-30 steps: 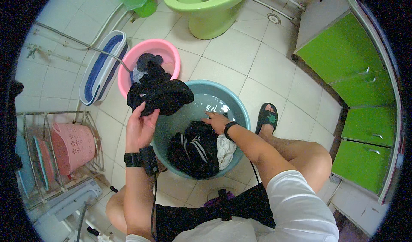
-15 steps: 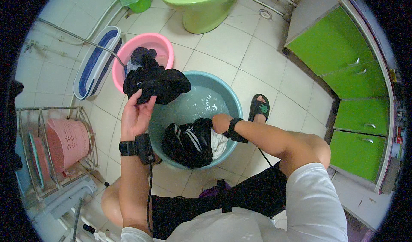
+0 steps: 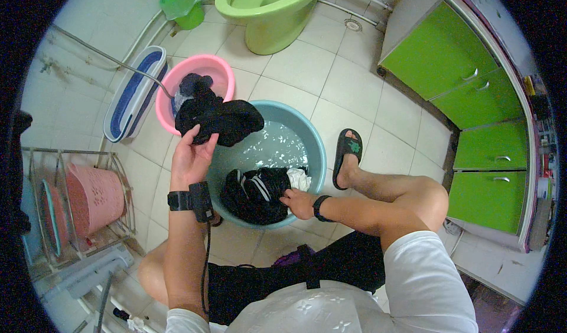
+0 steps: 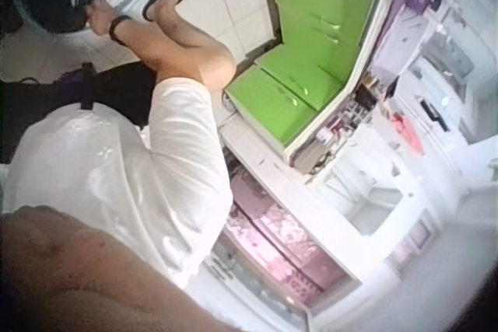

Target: The person sits on the bathroom floor and hand-washes dark garments in a blue basin filled with water. They repeatedly submerge, scrub, wring, and lift the clothes, then transfer some items into a nearby pink basin.

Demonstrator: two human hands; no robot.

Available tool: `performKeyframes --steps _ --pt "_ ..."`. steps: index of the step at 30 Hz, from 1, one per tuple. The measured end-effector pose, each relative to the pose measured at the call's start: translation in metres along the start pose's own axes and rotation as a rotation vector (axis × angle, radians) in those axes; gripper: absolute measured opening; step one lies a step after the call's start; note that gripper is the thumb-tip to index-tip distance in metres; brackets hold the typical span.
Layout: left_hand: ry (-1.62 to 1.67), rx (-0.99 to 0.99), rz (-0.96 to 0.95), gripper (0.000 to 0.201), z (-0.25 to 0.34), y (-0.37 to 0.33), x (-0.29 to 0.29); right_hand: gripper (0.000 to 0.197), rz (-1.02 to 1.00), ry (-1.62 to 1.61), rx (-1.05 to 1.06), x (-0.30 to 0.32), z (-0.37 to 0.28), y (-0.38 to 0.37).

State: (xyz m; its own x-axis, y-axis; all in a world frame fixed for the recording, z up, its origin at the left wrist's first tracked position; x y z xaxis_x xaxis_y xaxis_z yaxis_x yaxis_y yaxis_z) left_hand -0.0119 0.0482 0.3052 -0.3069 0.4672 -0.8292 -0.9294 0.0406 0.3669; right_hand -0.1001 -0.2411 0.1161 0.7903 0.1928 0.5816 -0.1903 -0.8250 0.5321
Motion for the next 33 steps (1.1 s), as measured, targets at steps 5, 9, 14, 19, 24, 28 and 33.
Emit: performKeyframes --steps 5,9,14,19,24,28,33 --pt "-0.004 0.02 0.044 0.027 -0.004 -0.001 0.008 0.063 -0.142 0.12 -0.158 0.012 -0.009 0.003" --pt "-0.025 -0.002 0.088 0.027 -0.01 -0.005 0.011 0.069 -0.111 0.186 -0.216 0.012 -0.02 0.011" --pt "-0.051 0.014 0.116 0.024 -0.015 -0.005 0.009 0.024 0.122 0.125 -0.232 0.018 -0.005 0.013" --pt "-0.051 0.009 0.12 0.023 -0.016 -0.006 0.007 0.026 -0.031 -0.003 -0.28 0.023 0.021 0.001" --pt "-0.02 0.025 0.129 0.023 -0.019 -0.012 0.01 0.051 -0.442 -0.023 -0.195 0.045 0.04 -0.02" --pt "0.031 0.028 0.145 0.021 -0.027 -0.022 0.019 0.054 0.089 -0.305 -0.484 0.083 0.063 -0.019" --pt "0.02 0.067 0.166 0.023 -0.047 -0.04 0.04 0.066 0.634 -1.833 -0.261 0.128 0.056 -0.026"
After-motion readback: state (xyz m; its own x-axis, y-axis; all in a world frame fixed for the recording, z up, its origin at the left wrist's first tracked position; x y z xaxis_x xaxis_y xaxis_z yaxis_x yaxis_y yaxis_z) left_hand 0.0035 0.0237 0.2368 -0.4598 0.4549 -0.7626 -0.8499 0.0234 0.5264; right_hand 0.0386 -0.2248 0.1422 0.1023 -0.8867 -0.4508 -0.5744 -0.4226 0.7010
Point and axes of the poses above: each hand's wrist, its own y-axis away from the middle knuckle, its own x-axis out of the back of the hand, z = x × y, the point moved 1 cm from there along -y, towards the middle knuckle, and after that the axes turned 10 degrees about -z, right-handed, at the moved point
